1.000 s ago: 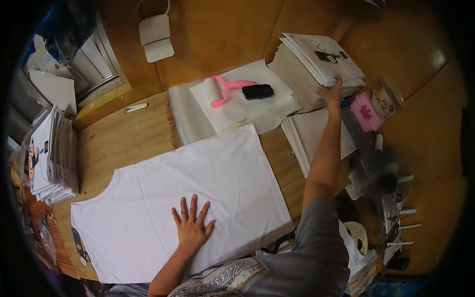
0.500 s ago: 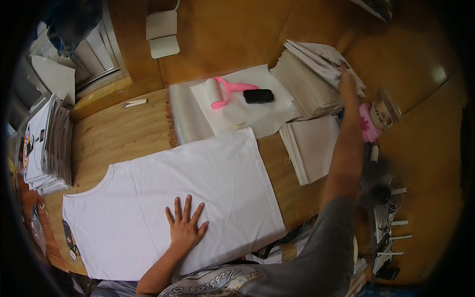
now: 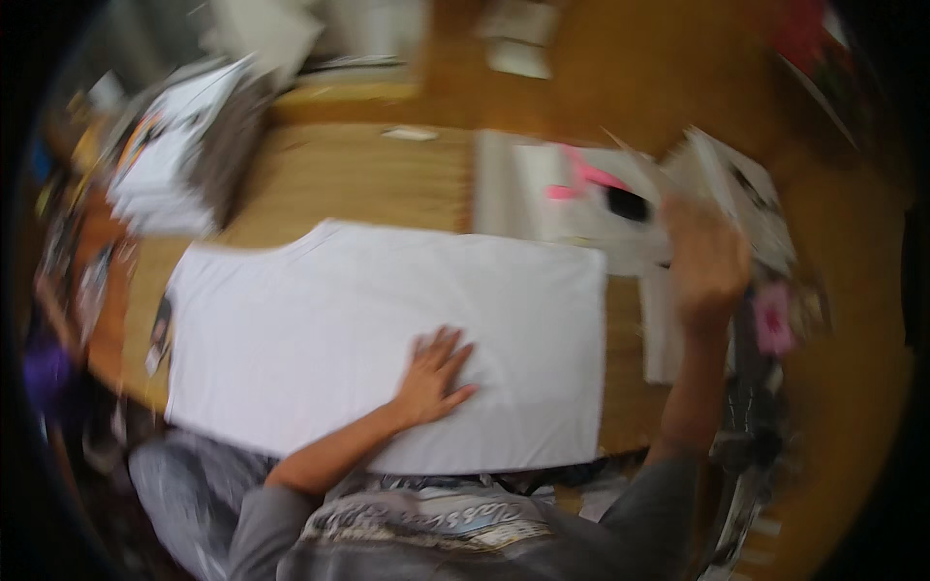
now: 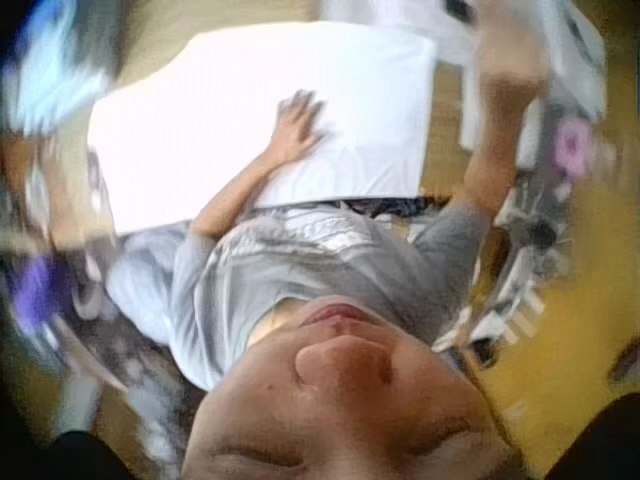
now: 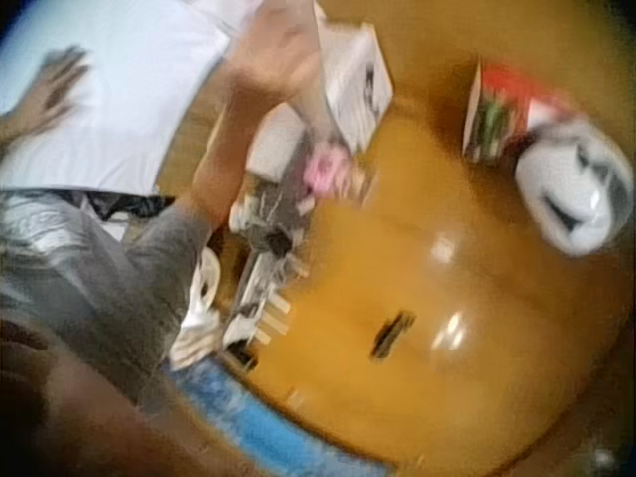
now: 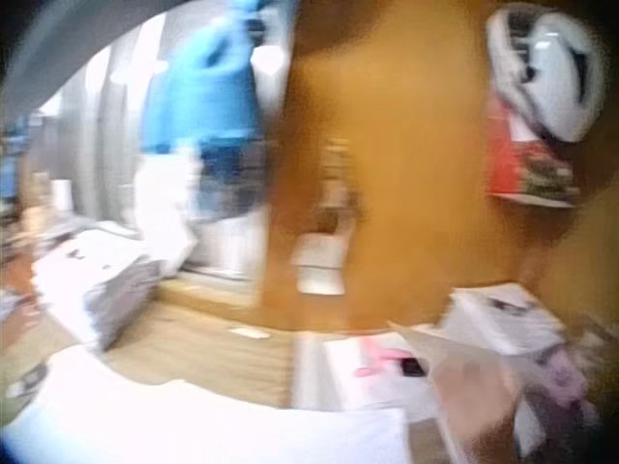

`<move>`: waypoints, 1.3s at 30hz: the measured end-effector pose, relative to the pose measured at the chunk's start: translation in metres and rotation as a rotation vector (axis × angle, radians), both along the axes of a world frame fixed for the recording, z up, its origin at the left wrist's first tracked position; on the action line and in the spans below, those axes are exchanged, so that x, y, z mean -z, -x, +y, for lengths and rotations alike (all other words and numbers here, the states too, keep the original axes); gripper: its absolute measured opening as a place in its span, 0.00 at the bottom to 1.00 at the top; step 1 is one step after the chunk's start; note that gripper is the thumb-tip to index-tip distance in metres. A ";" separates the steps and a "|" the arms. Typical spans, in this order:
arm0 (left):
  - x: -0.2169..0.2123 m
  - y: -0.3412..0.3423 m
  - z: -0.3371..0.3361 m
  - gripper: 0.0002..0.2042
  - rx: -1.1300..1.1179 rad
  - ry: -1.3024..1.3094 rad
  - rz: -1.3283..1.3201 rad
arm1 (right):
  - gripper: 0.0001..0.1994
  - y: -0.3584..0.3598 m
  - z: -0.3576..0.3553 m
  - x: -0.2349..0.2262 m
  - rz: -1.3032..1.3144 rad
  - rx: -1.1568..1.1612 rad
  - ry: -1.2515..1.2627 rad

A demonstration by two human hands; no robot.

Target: The person folds white t-shirts on a wooden table. They place a cardboard insert inside each shirt, fold the sleeves and body, and then attach a brand tag before stacking the finished shirts.

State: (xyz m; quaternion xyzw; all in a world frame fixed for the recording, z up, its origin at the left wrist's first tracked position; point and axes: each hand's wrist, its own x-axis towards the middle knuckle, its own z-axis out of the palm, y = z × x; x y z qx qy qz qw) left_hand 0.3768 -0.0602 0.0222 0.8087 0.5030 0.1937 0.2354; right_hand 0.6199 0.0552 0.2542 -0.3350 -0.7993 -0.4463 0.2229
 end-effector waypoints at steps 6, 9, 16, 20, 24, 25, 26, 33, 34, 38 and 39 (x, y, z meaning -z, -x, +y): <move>-0.057 0.037 -0.007 0.26 -0.236 1.170 -1.674 | 0.09 0.142 -0.148 0.121 -0.090 -0.542 0.788; -0.042 0.092 -0.022 0.27 -0.319 0.867 -1.381 | 0.10 0.139 -0.132 0.133 0.339 -0.427 0.901; -0.055 0.261 -0.095 0.29 -0.275 0.790 -1.283 | 0.22 0.111 -0.094 0.194 1.664 0.025 1.762; -0.055 0.332 -0.119 0.27 -0.548 0.662 -0.196 | 0.25 0.147 -0.093 0.206 1.188 0.177 1.913; -0.033 0.378 -0.082 0.22 -0.895 -0.006 0.166 | 0.27 0.080 -0.056 0.241 0.940 0.575 0.995; -0.026 0.388 -0.066 0.22 -0.851 -0.125 0.097 | 0.27 0.081 -0.052 0.228 0.803 0.787 0.875; -0.017 0.393 -0.046 0.22 -0.808 -0.182 0.223 | 0.27 0.081 -0.052 0.218 0.663 1.003 0.744; 0.018 0.406 0.036 0.24 -0.798 -0.032 0.502 | 0.24 0.056 -0.006 0.256 0.523 1.096 0.907; 0.022 0.409 0.041 0.24 -0.789 -0.052 0.520 | 0.24 0.054 0.000 0.254 0.526 1.076 0.902; 0.014 0.403 0.059 0.23 -0.788 -0.028 0.578 | 0.25 0.051 0.016 0.250 0.505 1.116 0.815; 0.012 0.398 0.055 0.23 -0.810 -0.140 0.613 | 0.25 0.056 0.016 0.249 0.461 1.136 0.749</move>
